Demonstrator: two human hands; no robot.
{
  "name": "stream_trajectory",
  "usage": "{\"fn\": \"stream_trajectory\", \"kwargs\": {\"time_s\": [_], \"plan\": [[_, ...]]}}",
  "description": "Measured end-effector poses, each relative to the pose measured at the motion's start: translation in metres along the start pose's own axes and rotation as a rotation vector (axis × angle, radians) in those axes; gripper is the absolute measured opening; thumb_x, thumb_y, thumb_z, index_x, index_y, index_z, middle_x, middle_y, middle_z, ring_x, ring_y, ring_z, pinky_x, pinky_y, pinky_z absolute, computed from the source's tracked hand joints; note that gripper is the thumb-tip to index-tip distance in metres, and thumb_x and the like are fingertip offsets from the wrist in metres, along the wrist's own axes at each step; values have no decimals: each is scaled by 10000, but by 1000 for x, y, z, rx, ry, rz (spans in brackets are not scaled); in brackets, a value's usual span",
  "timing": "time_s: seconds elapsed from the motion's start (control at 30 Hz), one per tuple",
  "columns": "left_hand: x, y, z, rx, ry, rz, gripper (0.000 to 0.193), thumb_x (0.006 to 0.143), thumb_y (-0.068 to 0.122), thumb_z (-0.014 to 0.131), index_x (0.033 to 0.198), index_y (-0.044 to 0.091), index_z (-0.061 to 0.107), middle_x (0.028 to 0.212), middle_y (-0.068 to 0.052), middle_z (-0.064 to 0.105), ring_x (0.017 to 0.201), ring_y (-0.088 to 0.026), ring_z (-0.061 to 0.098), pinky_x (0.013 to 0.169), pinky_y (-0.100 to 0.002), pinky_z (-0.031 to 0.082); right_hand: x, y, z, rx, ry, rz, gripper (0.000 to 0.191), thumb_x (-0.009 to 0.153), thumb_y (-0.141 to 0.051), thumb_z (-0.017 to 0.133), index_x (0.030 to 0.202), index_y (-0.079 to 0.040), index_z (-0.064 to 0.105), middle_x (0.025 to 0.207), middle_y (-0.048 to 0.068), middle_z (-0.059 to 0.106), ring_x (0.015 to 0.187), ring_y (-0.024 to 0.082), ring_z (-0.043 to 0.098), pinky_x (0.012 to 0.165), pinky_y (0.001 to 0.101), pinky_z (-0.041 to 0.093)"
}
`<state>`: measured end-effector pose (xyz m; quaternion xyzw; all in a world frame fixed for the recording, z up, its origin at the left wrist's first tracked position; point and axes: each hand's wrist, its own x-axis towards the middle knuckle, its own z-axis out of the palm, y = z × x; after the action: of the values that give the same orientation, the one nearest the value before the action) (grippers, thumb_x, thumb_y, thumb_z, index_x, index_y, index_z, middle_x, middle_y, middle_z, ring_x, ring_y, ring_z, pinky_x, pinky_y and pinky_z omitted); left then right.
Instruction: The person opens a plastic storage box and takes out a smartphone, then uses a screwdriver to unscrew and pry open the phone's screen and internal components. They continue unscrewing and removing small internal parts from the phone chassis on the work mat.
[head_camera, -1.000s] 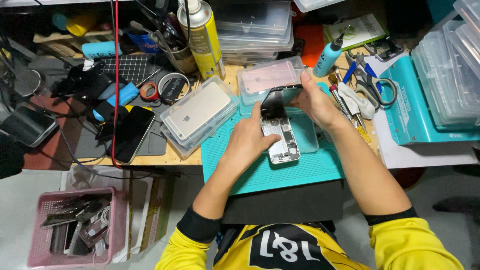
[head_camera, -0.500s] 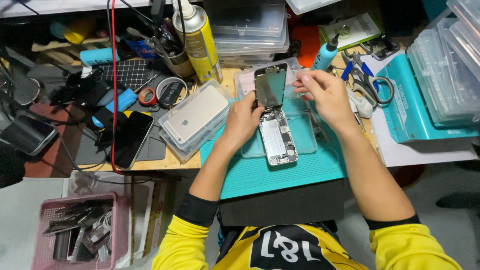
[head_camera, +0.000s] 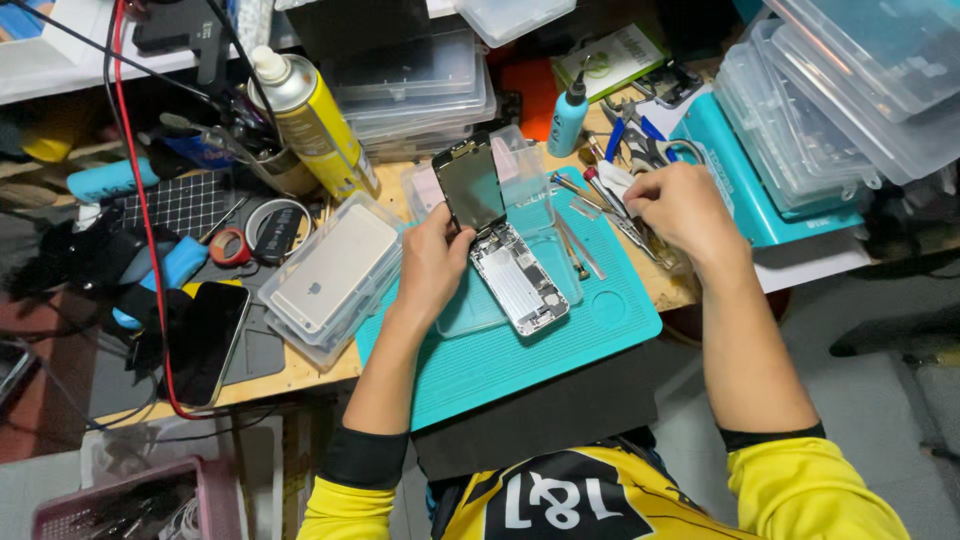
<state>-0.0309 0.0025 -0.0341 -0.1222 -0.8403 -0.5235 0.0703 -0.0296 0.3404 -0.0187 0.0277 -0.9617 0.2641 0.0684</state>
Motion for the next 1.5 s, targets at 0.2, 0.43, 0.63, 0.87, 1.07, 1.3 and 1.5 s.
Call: {"fn": "stream_trajectory", "kwargs": {"time_s": [0.2, 0.43, 0.63, 0.87, 1.07, 1.3, 1.5], "plan": [[2, 7, 5, 4, 13, 26, 162, 878, 26, 703, 1028, -14, 655, 848, -178, 750, 787, -311, 764, 702, -374, 571, -9, -12, 10, -349, -204, 260, 167, 728, -204, 835, 857, -99, 813, 860, 171, 751, 845, 359, 726, 796, 455, 571], [0, 4, 2, 45, 15, 2, 167, 879, 33, 714, 1019, -18, 639, 837, -203, 735, 774, -356, 742, 683, -414, 556, -18, -21, 11, -500, -105, 189, 175, 784, -209, 773, 907, -90, 811, 851, 193, 732, 841, 380, 723, 769, 474, 572], [0, 5, -1, 35, 36, 56, 170, 875, 29, 715, 1010, -18, 623, 855, -209, 729, 811, -382, 732, 693, -425, 554, -24, -41, -40, -146, 65, 96, 231, 787, -233, 847, 905, -47, 779, 754, 163, 714, 686, 289, 688, 671, 408, 536], [-2, 7, -5, 99, 49, 49, 172, 861, 55, 732, 993, -6, 640, 879, -204, 737, 836, -410, 714, 707, -451, 538, -19, -62, -27, 217, 53, 6, 182, 802, -131, 845, 896, -5, 754, 715, 65, 713, 643, 104, 656, 609, 270, 518], [-3, 12, -8, 177, 67, 41, 168, 852, 92, 747, 922, -13, 637, 841, -206, 716, 795, -415, 687, 696, -482, 510, -7, -70, 23, 365, 95, -40, 193, 890, -124, 809, 940, 24, 696, 831, 71, 723, 724, 103, 678, 677, 257, 549], [-3, 14, -9, 149, 68, 37, 167, 852, 93, 745, 912, -15, 632, 828, -208, 708, 784, -414, 680, 686, -477, 510, -17, -84, 13, 699, 51, -97, 176, 1002, -102, 620, 1137, 0, 667, 888, 49, 690, 802, 70, 645, 717, 242, 514], [-1, 7, -7, 157, 66, 42, 171, 856, 109, 739, 917, -8, 630, 814, -203, 708, 781, -416, 682, 680, -480, 508, -32, -107, 11, 374, -87, -38, 244, 1013, -196, 614, 1171, -32, 701, 782, 134, 680, 663, 175, 570, 598, 344, 448]]}}
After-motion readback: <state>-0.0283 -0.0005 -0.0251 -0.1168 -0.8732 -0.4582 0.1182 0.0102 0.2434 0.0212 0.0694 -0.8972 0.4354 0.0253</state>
